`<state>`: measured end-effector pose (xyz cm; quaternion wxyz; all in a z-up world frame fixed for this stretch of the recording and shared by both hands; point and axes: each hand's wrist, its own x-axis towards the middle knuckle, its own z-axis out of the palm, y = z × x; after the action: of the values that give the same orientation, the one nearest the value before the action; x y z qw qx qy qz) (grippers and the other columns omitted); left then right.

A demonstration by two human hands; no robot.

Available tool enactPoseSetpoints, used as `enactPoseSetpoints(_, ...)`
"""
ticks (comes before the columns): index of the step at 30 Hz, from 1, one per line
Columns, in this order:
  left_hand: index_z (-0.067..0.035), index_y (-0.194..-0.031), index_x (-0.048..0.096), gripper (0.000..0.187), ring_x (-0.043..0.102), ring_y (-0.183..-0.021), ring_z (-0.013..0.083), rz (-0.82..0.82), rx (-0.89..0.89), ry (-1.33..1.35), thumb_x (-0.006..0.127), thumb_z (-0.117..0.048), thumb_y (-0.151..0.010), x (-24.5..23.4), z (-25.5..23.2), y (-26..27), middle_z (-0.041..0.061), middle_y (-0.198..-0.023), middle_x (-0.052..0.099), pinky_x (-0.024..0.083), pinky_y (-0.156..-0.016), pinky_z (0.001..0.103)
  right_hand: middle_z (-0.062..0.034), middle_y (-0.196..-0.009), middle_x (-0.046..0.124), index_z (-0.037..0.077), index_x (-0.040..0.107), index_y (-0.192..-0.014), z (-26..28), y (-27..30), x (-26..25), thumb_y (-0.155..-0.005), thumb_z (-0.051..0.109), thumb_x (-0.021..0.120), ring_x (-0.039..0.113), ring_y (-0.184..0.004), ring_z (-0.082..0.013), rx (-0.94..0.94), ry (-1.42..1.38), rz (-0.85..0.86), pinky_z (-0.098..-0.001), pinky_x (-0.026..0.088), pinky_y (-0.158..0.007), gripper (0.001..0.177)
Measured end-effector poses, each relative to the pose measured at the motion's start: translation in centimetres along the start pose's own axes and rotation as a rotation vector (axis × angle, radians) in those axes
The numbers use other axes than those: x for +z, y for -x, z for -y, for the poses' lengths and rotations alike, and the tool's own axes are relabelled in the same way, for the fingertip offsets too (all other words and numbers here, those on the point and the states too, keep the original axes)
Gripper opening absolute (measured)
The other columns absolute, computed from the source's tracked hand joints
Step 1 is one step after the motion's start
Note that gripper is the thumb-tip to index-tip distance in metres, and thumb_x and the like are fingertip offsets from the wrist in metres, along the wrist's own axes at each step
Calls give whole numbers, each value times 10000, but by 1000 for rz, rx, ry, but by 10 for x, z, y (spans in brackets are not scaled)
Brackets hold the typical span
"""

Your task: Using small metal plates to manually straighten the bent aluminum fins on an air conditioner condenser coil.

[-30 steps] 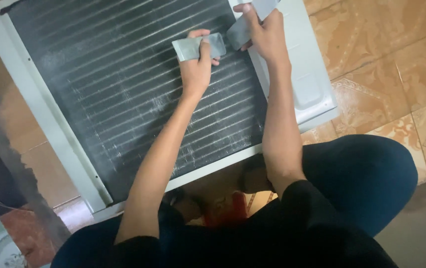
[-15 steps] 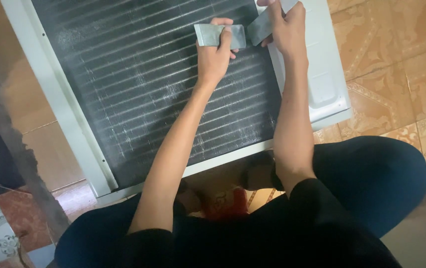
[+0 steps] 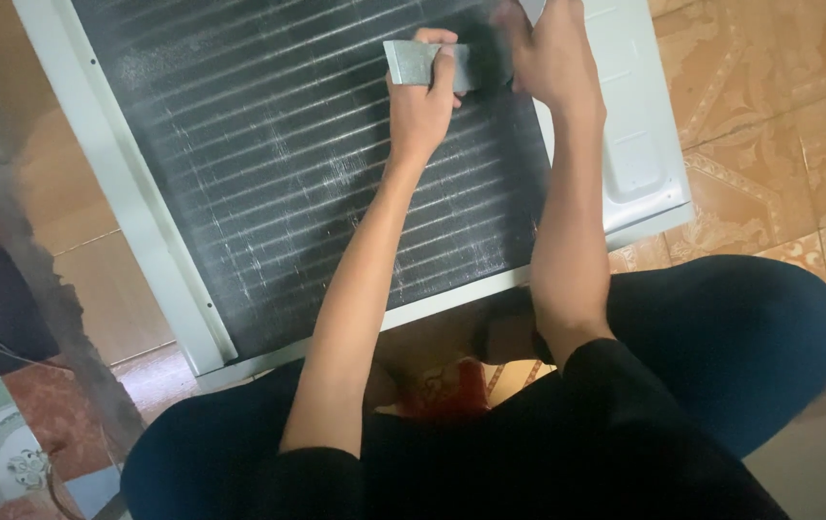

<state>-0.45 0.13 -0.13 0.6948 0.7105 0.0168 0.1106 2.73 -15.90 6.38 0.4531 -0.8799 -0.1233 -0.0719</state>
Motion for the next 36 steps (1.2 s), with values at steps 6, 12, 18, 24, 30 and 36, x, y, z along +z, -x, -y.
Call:
enactPoseSetpoints(6, -145, -1109, 640, 170, 653, -543, 92, -2, 38, -86, 515, -181, -999, 0, 6, -2, 39, -756, 698, 563, -456, 219, -139, -765, 712, -18, 701, -1111, -17, 0, 9, -1072, 42, 662, 622, -447, -151, -110, -4, -37, -262, 504, -324, 81)
enactPoseSetpoints(12, -140, -1070, 634, 144, 566, -492, 83, -24, -12, -75, 528, -197, -989, 1, -8, 1, -15, -674, 594, 492, -441, 247, -221, -973, 728, -29, 686, -1131, -4, -1, 20, -986, -7, 720, 676, -738, -382, -319, 238, -85, -439, 546, -624, 151)
enactPoseSetpoints(18, -162, -1127, 638, 172, 636, -589, 100, -29, 15, -75, 524, -196, -1002, 1, 1, 2, 18, -926, 722, 583, -500, 228, -231, -993, 676, -41, 625, -1185, -42, 6, 11, -1023, -1, 685, 642, -723, -296, -214, 119, -172, -388, 547, -619, 178)
enactPoseSetpoints(24, -145, -1107, 656, 187, 622, -586, 114, -22, -26, -3, 521, -151, -979, 0, -2, -2, 47, -862, 711, 570, -499, 245, -276, -1039, 661, -42, 531, -1307, -52, 7, 3, -1101, -45, 583, 654, -575, -264, -126, -268, -282, -299, 622, -451, 213)
enactPoseSetpoints(30, -126, -1125, 637, 192, 630, -633, 121, 7, -78, -32, 514, -147, -979, 0, -2, -1, 73, -938, 709, 586, -522, 252, -82, -799, 712, -12, 785, -1004, -33, 3, 0, -1013, 61, 647, 549, -606, -167, -144, 26, -94, -295, 444, -547, 156)
enactPoseSetpoints(36, -129, -1131, 621, 192, 659, -752, 155, 30, -66, -5, 512, -171, -977, -1, -2, 3, 69, -998, 704, 628, -606, 282, -58, -735, 653, 4, 732, -1015, -16, 8, -7, -1034, 142, 609, 568, -466, -151, 105, -107, -2, -285, 485, -471, 186)
